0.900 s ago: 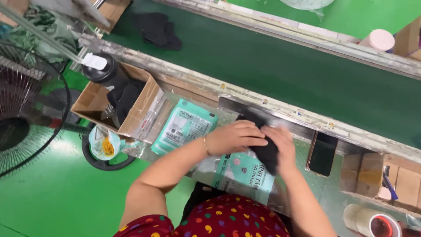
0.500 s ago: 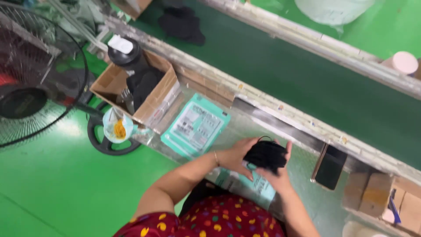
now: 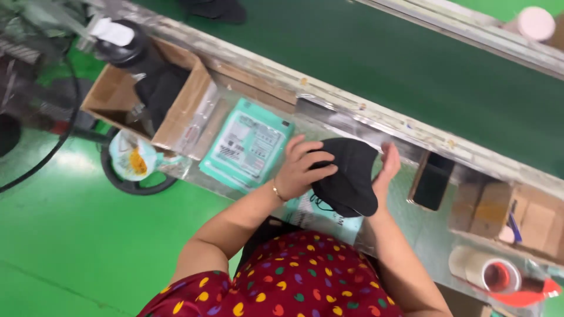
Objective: Packing face masks into plastic bags at a production station.
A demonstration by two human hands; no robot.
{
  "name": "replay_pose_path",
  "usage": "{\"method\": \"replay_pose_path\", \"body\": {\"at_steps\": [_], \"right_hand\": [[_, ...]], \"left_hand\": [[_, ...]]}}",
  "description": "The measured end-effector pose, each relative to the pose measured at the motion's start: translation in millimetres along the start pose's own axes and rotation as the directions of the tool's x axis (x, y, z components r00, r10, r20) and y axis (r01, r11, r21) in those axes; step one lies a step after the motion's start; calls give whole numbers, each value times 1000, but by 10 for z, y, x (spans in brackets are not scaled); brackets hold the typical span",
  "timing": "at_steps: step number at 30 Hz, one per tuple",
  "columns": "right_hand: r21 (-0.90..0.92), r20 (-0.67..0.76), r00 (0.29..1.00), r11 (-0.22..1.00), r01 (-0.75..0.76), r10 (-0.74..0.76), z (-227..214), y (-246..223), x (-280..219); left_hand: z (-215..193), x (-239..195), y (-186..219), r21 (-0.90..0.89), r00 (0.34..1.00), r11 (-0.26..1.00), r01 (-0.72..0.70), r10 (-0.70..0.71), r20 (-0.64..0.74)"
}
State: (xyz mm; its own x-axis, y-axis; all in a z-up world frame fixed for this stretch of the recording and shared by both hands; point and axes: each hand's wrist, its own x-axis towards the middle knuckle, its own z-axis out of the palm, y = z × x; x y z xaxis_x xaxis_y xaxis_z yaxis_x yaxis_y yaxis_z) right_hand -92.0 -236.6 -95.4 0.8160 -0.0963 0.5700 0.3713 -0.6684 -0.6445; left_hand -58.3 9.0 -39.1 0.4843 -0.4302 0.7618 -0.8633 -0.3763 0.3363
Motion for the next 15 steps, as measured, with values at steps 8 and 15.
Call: {"method": "replay_pose_path", "body": {"at_steps": [8, 15], "right_hand": [[63, -22, 1000, 998, 3, -2, -95, -130, 92], [105, -37, 995, 990, 95, -92, -126, -283, 186]], "left_hand": [[60, -42, 8, 107, 998, 993, -40, 46, -52], [90, 0, 6, -50, 985, 992, 118, -124, -121]]}}
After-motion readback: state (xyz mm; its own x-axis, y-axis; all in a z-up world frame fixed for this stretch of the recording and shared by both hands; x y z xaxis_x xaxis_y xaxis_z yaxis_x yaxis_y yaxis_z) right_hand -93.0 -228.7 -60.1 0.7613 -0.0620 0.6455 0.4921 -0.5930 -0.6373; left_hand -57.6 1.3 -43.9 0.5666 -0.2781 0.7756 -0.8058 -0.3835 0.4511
